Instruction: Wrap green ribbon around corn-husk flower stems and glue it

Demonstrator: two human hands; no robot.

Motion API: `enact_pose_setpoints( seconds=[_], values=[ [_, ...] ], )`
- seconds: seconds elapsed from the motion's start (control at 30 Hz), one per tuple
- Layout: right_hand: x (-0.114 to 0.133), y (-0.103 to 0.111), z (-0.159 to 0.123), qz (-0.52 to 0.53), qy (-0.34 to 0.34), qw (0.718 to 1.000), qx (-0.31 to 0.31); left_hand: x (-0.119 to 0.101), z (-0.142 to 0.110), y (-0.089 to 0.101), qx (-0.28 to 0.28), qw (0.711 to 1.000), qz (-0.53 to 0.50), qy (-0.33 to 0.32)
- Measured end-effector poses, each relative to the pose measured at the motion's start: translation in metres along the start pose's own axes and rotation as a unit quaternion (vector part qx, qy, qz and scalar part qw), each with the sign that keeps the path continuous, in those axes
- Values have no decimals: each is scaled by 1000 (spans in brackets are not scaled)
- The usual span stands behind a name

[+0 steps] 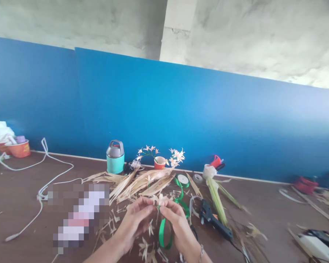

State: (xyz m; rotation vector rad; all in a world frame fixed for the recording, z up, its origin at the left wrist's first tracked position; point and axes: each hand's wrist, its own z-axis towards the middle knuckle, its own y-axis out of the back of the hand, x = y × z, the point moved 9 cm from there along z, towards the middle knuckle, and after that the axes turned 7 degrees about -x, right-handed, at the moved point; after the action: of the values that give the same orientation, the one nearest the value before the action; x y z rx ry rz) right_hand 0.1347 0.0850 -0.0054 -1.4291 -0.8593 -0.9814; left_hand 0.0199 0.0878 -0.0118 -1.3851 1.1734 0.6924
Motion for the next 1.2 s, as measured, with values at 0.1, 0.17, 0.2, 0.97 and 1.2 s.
enact_pose_setpoints(
  seconds=[0.1, 0.17, 0.2, 0.97, 1.2],
  values=[
    [0, 8, 3, -32, 11, 998, -43, -14, -4, 2, -37, 984, 112, -132],
    [1, 8, 2, -47, 23, 997, -53, -17, -8, 2, -56, 964, 174, -192],
    [2, 6, 2, -53, 30, 997, -51, -18, -10, 3, -64, 955, 198, -213],
    [-5, 8, 7, -86, 49, 994, -56, 3, 1, -1, -22, 997, 29, -61],
    [-1, 8, 7, -98, 68, 991, -60, 8, 0, -3, -8, 1000, -16, -26]
  ],
)
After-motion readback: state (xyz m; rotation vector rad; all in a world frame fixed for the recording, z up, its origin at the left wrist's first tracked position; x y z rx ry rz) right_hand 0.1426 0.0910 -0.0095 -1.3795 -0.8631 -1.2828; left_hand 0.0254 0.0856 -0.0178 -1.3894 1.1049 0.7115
